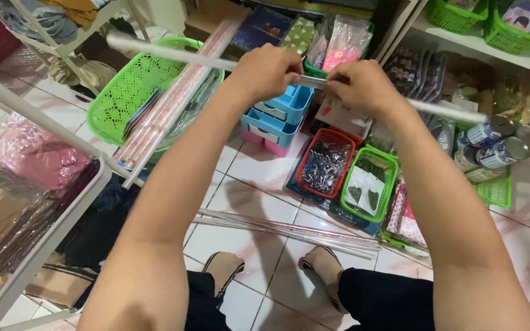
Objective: The person sits on the floor and repeatedly picks up long, thin poles from a green basket. They insert the poles into a blue plastic organizer, then remove them and place them back into the basket. Finally, they pick up and fold a blue cloth.
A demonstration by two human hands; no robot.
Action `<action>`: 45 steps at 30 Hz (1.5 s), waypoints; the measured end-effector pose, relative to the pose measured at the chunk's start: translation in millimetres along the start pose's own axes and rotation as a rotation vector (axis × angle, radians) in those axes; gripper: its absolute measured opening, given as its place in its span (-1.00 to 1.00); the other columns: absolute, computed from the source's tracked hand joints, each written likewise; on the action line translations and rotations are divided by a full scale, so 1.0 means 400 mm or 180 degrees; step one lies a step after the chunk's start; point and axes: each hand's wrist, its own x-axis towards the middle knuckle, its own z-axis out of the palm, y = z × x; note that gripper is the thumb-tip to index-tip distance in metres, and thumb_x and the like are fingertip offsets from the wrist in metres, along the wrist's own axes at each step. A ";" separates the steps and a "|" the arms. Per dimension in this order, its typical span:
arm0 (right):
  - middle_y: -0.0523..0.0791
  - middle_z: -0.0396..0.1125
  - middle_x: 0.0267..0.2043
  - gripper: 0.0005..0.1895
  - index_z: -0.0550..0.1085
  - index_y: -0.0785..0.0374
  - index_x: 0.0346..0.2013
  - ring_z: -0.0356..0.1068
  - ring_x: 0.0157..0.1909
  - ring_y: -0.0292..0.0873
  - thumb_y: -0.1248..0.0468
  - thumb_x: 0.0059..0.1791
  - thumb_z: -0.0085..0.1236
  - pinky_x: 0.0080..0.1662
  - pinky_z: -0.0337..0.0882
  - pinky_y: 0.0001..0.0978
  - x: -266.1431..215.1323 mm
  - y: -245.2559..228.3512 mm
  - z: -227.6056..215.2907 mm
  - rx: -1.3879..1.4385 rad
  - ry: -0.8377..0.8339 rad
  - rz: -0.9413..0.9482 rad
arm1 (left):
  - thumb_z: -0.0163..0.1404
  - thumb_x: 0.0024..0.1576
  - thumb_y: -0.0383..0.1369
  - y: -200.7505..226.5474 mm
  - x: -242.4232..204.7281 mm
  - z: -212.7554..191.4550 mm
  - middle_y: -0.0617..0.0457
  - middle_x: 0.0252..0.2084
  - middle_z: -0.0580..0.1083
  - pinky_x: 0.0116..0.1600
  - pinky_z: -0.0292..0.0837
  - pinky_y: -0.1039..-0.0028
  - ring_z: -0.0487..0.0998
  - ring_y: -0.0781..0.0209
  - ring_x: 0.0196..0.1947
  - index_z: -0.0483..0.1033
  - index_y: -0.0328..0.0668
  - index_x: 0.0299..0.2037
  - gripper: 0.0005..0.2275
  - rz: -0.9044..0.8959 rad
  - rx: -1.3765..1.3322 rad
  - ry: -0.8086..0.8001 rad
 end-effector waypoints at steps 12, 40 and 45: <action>-0.05 0.53 -0.36 -0.82 0.60 0.27 -0.18 0.55 -0.39 -0.22 0.24 0.01 0.20 -0.26 0.50 -0.33 0.005 0.018 0.052 0.0514 -0.0197 0.0010 | 0.16 0.12 -0.13 0.000 -0.005 0.028 -0.04 -0.26 0.61 -0.13 0.50 0.04 0.62 -0.14 -0.20 0.69 0.15 -0.17 -0.84 -0.0214 0.0353 -0.0381; 0.13 0.49 -0.29 -0.80 0.59 0.34 -0.21 0.54 -0.27 0.00 0.35 -0.11 0.26 -0.18 0.47 -0.15 -0.010 -0.042 0.056 0.0035 -0.0294 0.0052 | 0.20 0.05 -0.19 0.028 0.003 0.087 -0.13 -0.21 0.58 -0.11 0.48 0.00 0.60 -0.20 -0.15 0.57 -0.05 -0.10 -0.73 -0.0120 0.0183 -0.0653; 0.11 0.50 -0.27 -0.78 0.57 0.34 -0.24 0.55 -0.23 0.02 0.35 -0.16 0.27 -0.16 0.48 -0.14 -0.005 -0.026 0.064 0.0157 -0.0433 -0.0054 | 0.18 0.08 -0.26 0.018 0.006 0.101 -0.14 -0.25 0.59 -0.17 0.53 0.02 0.63 -0.18 -0.20 0.64 0.00 -0.16 -0.83 -0.0031 0.0598 -0.0619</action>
